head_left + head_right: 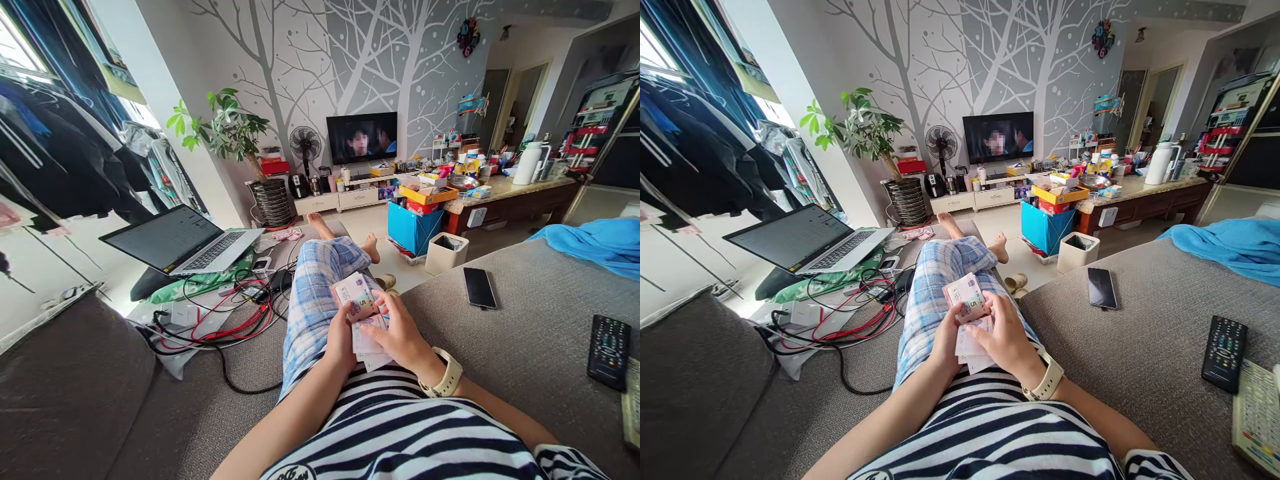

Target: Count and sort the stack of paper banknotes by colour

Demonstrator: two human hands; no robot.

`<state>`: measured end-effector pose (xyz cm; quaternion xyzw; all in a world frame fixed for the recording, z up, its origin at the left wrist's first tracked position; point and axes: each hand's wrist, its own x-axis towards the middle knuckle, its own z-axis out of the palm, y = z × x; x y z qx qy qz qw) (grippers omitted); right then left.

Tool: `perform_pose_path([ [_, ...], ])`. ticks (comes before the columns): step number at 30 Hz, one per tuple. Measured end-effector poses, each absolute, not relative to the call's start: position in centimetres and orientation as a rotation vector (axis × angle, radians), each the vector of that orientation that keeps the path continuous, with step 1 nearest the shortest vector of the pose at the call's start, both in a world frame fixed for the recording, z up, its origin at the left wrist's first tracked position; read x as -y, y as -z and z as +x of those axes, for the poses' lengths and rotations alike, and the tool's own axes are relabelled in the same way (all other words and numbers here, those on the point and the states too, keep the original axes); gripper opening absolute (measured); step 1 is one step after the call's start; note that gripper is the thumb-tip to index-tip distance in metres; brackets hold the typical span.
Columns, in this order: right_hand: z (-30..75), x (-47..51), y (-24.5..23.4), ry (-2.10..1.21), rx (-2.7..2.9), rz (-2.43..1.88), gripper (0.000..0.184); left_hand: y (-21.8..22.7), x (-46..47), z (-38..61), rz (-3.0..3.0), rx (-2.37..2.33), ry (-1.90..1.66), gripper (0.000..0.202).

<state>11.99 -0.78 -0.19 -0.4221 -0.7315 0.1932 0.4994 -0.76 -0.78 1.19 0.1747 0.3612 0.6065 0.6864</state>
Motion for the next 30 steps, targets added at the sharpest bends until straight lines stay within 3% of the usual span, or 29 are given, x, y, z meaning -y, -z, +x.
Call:
perform_pose_path([
  [4,11.6,0.9,1.3,-0.318,1.887,-1.103,0.078,-0.8,0.6,-0.5,0.400,-0.762,-1.446,0.039],
  [21,10.6,2.5,-0.3,0.049,2.158,-1.427,0.084,-0.3,0.3,-0.1,0.546,-0.863,-1.540,0.026],
  [25,11.4,2.0,-0.7,-0.057,2.095,-1.341,0.076,-0.6,0.5,-0.3,0.525,-0.848,-1.510,0.029],
  [30,12.9,-0.4,-0.7,-0.503,1.779,-1.056,0.044,-1.2,0.9,-0.5,0.489,-0.829,-1.383,0.035],
])
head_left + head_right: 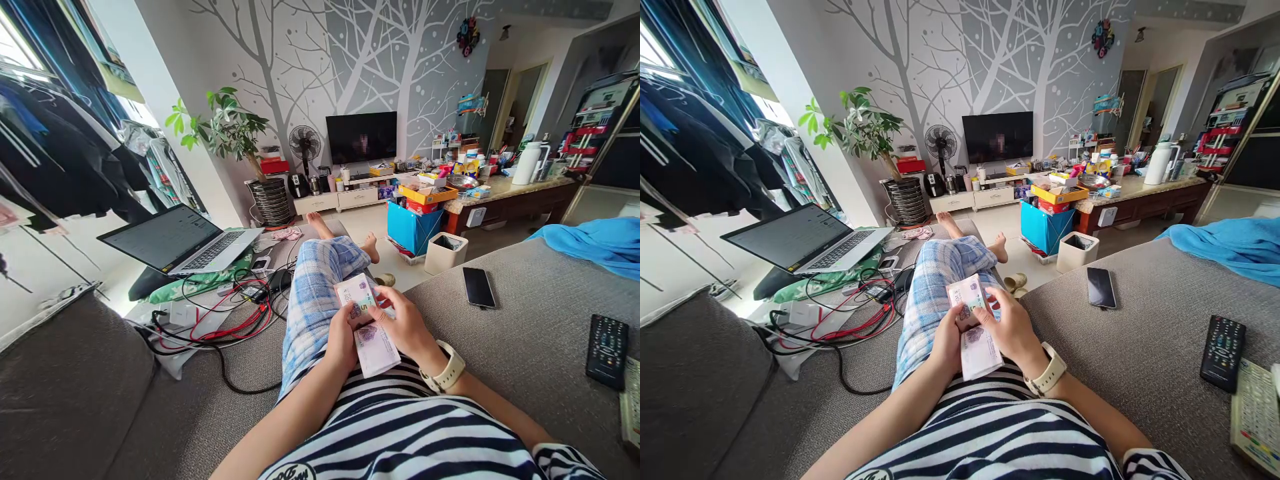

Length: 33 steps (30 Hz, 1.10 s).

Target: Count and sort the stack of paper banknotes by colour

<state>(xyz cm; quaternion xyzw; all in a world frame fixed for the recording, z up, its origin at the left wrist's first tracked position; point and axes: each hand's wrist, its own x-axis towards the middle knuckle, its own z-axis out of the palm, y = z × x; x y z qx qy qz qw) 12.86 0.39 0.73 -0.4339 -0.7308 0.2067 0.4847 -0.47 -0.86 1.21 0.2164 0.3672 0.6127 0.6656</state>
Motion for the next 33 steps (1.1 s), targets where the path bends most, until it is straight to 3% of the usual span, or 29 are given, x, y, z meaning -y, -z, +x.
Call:
perform_pose_path([
  [3,13.1,-2.1,0.0,-0.731,1.562,-1.021,0.033,-1.2,0.9,-0.5,0.476,-0.880,-1.351,0.037],
  [6,12.9,-3.0,0.6,-0.816,1.485,-1.012,0.033,-0.9,0.9,-0.4,0.518,-0.874,-1.363,0.037],
  [22,12.2,-2.6,1.1,-0.668,1.453,-1.024,0.031,-0.8,0.7,-0.2,0.505,-0.860,-1.372,0.033],
  [33,12.0,-1.1,1.4,-0.677,1.404,-0.868,0.021,-1.3,0.9,-0.3,0.441,-0.868,-1.282,0.036],
])
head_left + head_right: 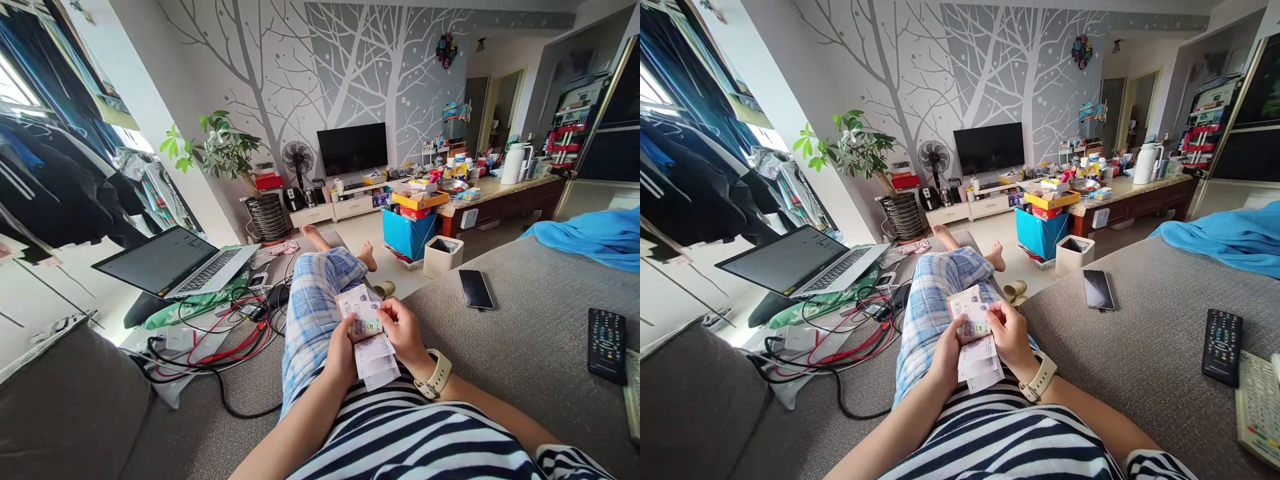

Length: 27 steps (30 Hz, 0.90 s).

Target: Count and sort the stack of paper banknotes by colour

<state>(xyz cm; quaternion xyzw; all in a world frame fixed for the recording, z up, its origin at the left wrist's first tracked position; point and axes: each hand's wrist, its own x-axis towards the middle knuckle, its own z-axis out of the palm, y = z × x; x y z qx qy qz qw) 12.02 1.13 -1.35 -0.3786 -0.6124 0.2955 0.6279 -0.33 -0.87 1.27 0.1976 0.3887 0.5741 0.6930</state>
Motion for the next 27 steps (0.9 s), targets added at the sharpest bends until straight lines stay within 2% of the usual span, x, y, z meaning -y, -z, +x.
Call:
perform_pose_path([
  [12,11.90,-1.03,1.54,-0.750,1.360,-0.760,0.020,-1.00,0.77,-0.16,0.510,-0.863,-1.369,0.029],
  [27,11.95,-0.87,1.43,-0.783,1.362,-0.791,0.023,-0.50,0.57,-0.18,0.504,-0.823,-1.368,0.034],
])
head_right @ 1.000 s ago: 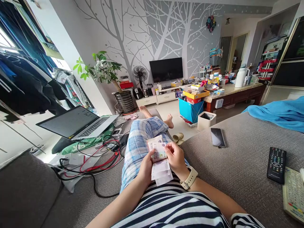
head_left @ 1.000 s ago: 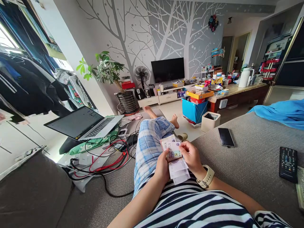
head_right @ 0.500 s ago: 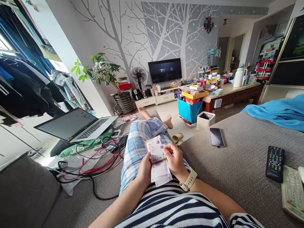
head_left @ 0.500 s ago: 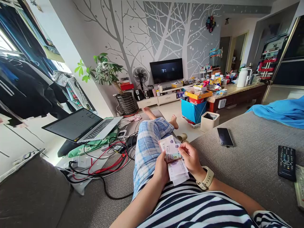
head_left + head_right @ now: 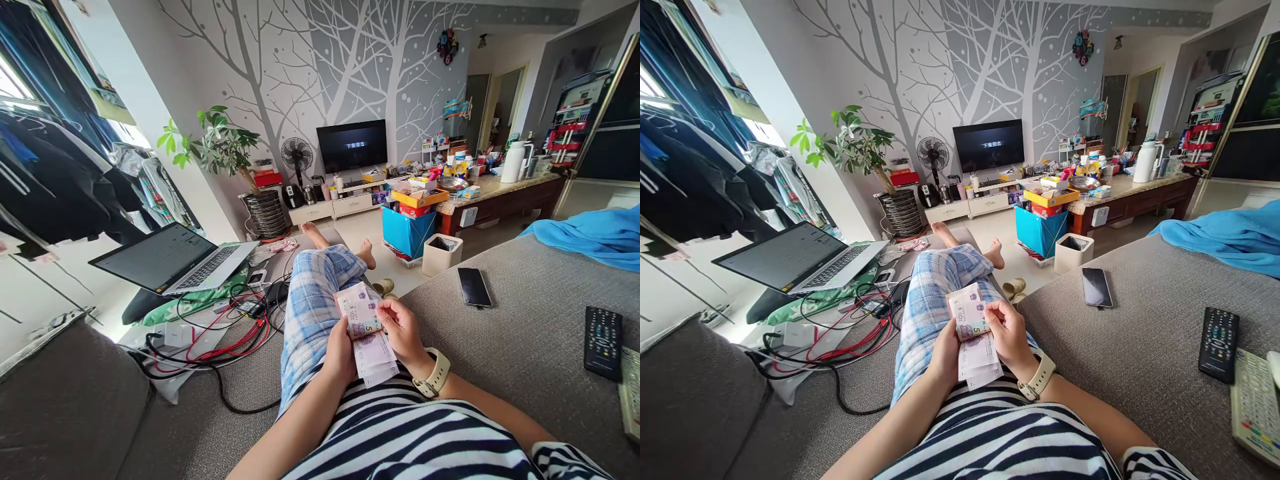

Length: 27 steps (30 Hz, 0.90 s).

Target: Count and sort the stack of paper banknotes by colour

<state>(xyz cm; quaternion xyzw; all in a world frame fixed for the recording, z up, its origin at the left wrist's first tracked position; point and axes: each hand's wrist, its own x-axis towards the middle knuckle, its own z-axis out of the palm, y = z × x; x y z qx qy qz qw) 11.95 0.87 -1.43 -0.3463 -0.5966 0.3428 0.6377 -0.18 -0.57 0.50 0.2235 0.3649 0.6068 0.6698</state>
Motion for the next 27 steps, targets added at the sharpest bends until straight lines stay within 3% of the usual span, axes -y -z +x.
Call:
perform_pose_path([
  [12,11.9,-0.5,1.1,-0.917,1.352,-0.761,0.030,-1.5,1.2,-0.2,0.423,-0.849,-1.282,0.036],
  [27,12.0,-1.9,2.1,-0.823,1.350,-0.867,0.036,-1.3,1.2,-0.2,0.540,-0.917,-1.391,0.031],
])
